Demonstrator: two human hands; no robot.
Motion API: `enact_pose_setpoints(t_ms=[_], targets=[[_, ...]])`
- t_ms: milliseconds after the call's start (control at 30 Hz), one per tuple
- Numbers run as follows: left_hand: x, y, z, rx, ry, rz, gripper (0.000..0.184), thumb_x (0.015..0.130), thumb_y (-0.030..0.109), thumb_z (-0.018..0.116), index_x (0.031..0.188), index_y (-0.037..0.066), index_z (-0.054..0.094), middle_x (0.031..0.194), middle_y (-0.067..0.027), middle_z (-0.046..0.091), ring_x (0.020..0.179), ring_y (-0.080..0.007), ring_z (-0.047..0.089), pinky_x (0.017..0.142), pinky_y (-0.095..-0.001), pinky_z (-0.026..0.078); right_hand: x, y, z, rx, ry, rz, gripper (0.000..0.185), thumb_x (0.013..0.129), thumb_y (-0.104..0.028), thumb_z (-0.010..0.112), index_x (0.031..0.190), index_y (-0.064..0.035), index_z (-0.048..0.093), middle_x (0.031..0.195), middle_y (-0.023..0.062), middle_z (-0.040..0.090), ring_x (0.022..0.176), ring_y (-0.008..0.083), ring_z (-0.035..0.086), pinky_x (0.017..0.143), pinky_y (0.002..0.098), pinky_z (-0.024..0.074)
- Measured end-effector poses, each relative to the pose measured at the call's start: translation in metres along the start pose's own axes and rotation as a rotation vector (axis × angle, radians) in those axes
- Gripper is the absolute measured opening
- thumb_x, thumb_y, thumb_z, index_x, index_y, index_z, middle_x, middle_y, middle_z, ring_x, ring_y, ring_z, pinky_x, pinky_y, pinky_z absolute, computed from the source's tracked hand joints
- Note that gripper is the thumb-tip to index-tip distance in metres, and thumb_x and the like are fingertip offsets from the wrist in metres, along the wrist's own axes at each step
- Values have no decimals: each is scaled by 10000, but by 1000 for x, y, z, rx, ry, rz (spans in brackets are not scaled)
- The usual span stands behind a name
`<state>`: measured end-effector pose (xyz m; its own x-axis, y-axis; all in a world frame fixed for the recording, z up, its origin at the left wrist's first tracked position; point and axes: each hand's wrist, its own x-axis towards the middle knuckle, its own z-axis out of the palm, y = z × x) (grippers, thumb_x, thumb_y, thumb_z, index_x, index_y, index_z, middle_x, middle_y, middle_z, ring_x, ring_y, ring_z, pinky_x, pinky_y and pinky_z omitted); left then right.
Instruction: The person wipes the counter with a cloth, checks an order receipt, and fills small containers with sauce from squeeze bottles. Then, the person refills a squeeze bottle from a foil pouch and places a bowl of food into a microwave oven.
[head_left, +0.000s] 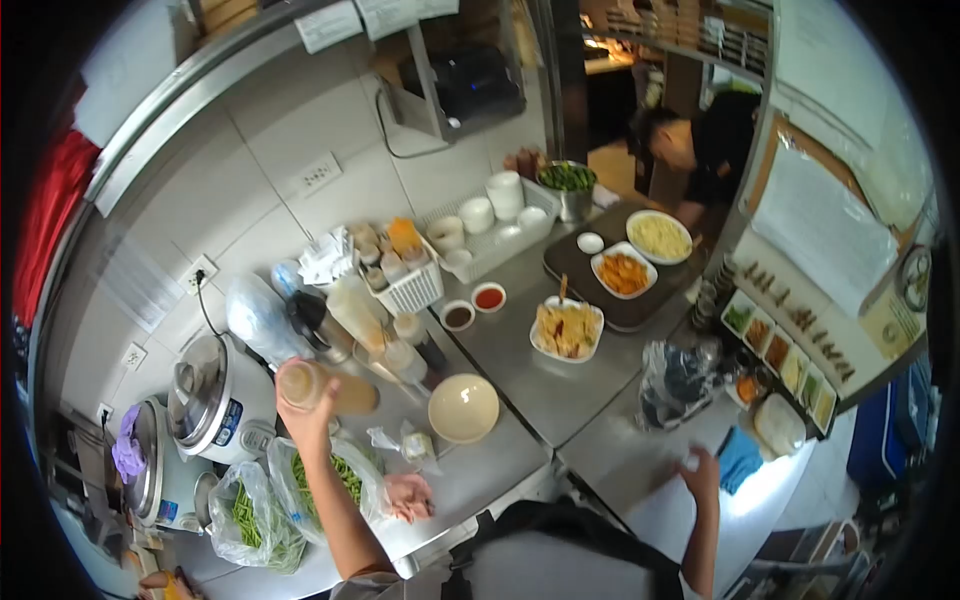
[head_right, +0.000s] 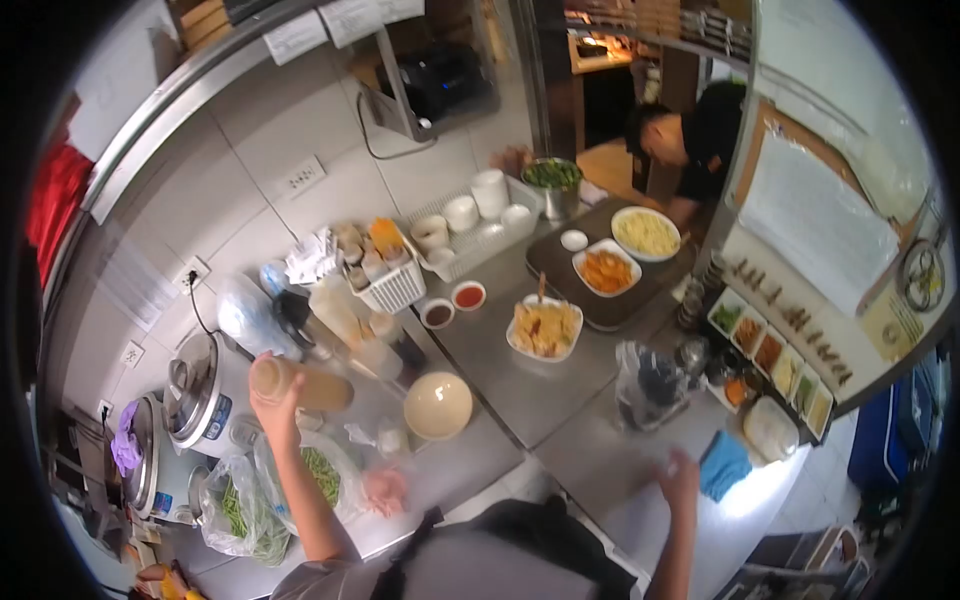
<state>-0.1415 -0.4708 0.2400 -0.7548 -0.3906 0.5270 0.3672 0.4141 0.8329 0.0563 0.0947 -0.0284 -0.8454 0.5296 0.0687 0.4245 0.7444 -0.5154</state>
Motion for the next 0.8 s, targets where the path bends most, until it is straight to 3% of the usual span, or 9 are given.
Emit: enact_pose_setpoints(t_ms=[67, 167, 200, 267, 333, 367, 467, 633, 800], targets=[[-5, 42, 7, -110, -329, -24, 605, 584, 193, 822, 1115, 34, 580, 1026, -58, 609, 950, -155, 583, 865, -298, 449, -20, -86, -85, 272, -527, 160, 539, 649, -216, 833, 1110, -21, 634, 973, 126, 691, 953, 209, 660, 820, 319, 517], [-27, 73, 56, -268, -946, 71, 563, 566, 194, 812, 1068, 47, 604, 1029, -56, 621, 981, -154, 586, 876, -304, 452, -29, -154, -86, 596, -634, -230, 699, 648, -155, 852, 1260, -40, 534, 1249, 118, 575, 1150, 213, 556, 1007, 344, 420], [-39, 71, 81, -342, -1152, 174, 547, 575, 188, 808, 1065, 52, 606, 1031, -57, 623, 990, -157, 586, 882, -306, 452, -27, -178, -75, 561, -571, -448, 825, 630, -174, 862, 1334, -44, 451, 1378, 127, 458, 1265, 221, 449, 1066, 356, 345], [-78, 68, 132, -514, -1486, 120, 521, 598, 188, 801, 1063, 62, 603, 1044, -65, 626, 1002, -168, 588, 893, -319, 452, -33, -239, -75, 689, -447, -581, 955, 589, -330, 872, 1361, -42, 388, 1309, 170, 513, 1286, 280, 426, 1071, 401, 334], [-118, 68, 177, -671, -1673, 108, 521, 626, 211, 784, 1079, 50, 583, 1055, -82, 628, 1010, -189, 592, 898, -331, 451, -38, -240, -47, 606, -232, -557, 945, 601, -306, 855, 1364, -46, 362, 1276, 171, 537, 1244, 283, 474, 1036, 389, 380], [-134, 68, 195, -657, -1680, 124, 509, 638, 214, 775, 1084, 55, 588, 1088, -90, 623, 1063, -201, 578, 934, -338, 434, -36, -238, -31, 561, -123, -555, 941, 607, -294, 846, 1366, -49, 348, 1259, 171, 549, 1223, 284, 497, 1019, 383, 404], [-179, 60, 235, -667, -1608, 106, 513, 635, 223, 771, 1098, 79, 603, 1106, -77, 624, 1226, -219, 484, 1002, -360, 388, -57, -210, -13, 710, -71, -23, 838, 614, -258, 814, 1312, -35, 406, 1186, 165, 594, 1097, 289, 590, 900, 358, 484], [-217, 63, 249, -554, -1488, 346, 458, 586, 228, 765, 1018, 150, 637, 1134, -19, 636, 1357, -298, 319, 1101, -534, 151, -82, -202, 12, 783, 207, 73, 695, 612, -257, 809, 1196, -17, 518, 1112, 158, 619, 980, 284, 632, 792, 357, 501], [-234, 56, 242, -633, -1224, 416, 371, 527, 229, 750, 864, 161, 609, 1117, -44, 636, 1324, -353, 365, 1067, -613, 90, -80, -218, 36, 546, 603, 132, 626, 635, -260, 796, 1150, -12, 543, 1129, 186, 594, 1048, 323, 588, 840, 376, 474]])
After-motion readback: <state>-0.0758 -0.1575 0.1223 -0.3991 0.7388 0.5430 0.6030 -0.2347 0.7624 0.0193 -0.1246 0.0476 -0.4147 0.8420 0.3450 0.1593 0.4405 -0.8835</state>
